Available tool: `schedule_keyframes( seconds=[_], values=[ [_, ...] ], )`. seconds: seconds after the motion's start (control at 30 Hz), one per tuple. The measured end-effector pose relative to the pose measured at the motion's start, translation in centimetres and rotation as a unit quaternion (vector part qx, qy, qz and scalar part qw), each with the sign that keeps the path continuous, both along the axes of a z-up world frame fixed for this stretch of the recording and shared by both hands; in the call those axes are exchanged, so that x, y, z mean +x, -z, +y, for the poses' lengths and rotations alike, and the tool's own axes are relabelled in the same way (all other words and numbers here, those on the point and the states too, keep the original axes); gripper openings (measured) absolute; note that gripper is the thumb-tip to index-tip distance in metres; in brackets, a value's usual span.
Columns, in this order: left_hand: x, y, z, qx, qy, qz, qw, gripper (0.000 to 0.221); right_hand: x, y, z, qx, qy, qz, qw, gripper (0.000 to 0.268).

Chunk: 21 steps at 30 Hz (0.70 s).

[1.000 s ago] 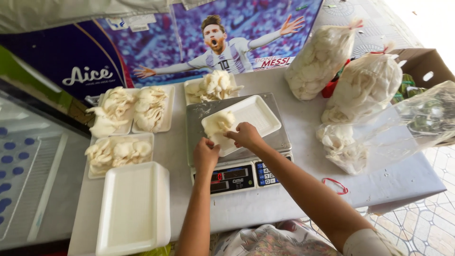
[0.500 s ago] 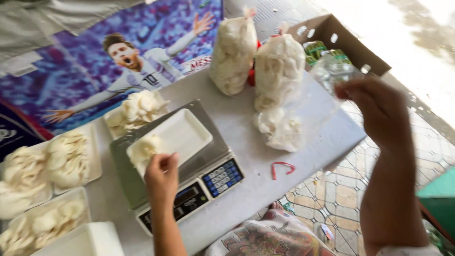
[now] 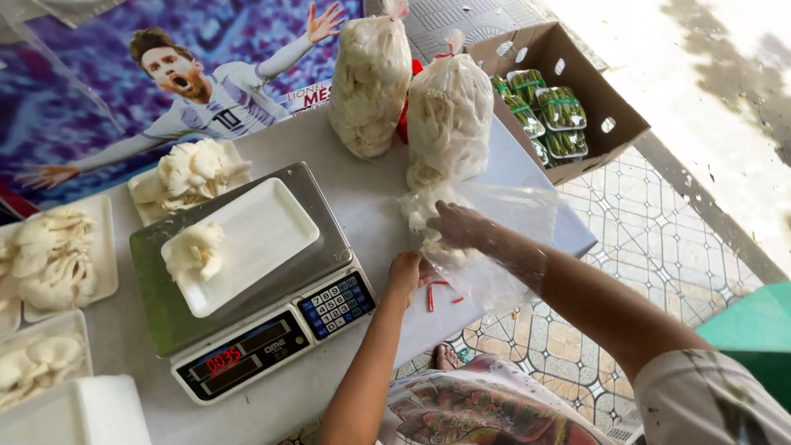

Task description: The person weighs pieces of mushrooms on a digital scale and places them onto white trays or into plastic bags.

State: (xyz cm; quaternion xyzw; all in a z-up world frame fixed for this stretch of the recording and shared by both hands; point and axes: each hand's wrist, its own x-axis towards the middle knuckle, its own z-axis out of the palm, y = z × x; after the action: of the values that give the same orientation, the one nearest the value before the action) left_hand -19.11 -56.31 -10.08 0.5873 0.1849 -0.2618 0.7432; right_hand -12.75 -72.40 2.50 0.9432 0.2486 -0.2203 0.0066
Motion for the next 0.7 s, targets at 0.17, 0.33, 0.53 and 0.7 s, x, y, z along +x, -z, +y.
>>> schedule_keyframes(
  seconds=[0.17,0.33,0.53,0.7],
  values=[
    [-0.4,-1.8,-0.6,-0.021,-0.064,-0.026,0.997,0.018,-2.1,0.3,-1.1,0.082,-0.109,-0.130,0.982,0.053],
    [0.2,-2.2,-0.8,0.016,-0.068,-0.057,0.996,0.015,-0.9,4.1,-2.0,0.158,-0.097,-0.144,0.972,0.052],
    [1.3,-0.6,-1.1,0.123,-0.062,-0.085,0.987,0.014,-1.9,-1.4,-2.5,0.129,-0.004,-0.033,0.991,0.036],
    [1.1,-0.8,-1.5,0.147,-0.080,-0.082,0.982,0.019,-0.3,1.3,-6.1,0.208,-0.054,-0.051,0.975,0.025]
  ],
)
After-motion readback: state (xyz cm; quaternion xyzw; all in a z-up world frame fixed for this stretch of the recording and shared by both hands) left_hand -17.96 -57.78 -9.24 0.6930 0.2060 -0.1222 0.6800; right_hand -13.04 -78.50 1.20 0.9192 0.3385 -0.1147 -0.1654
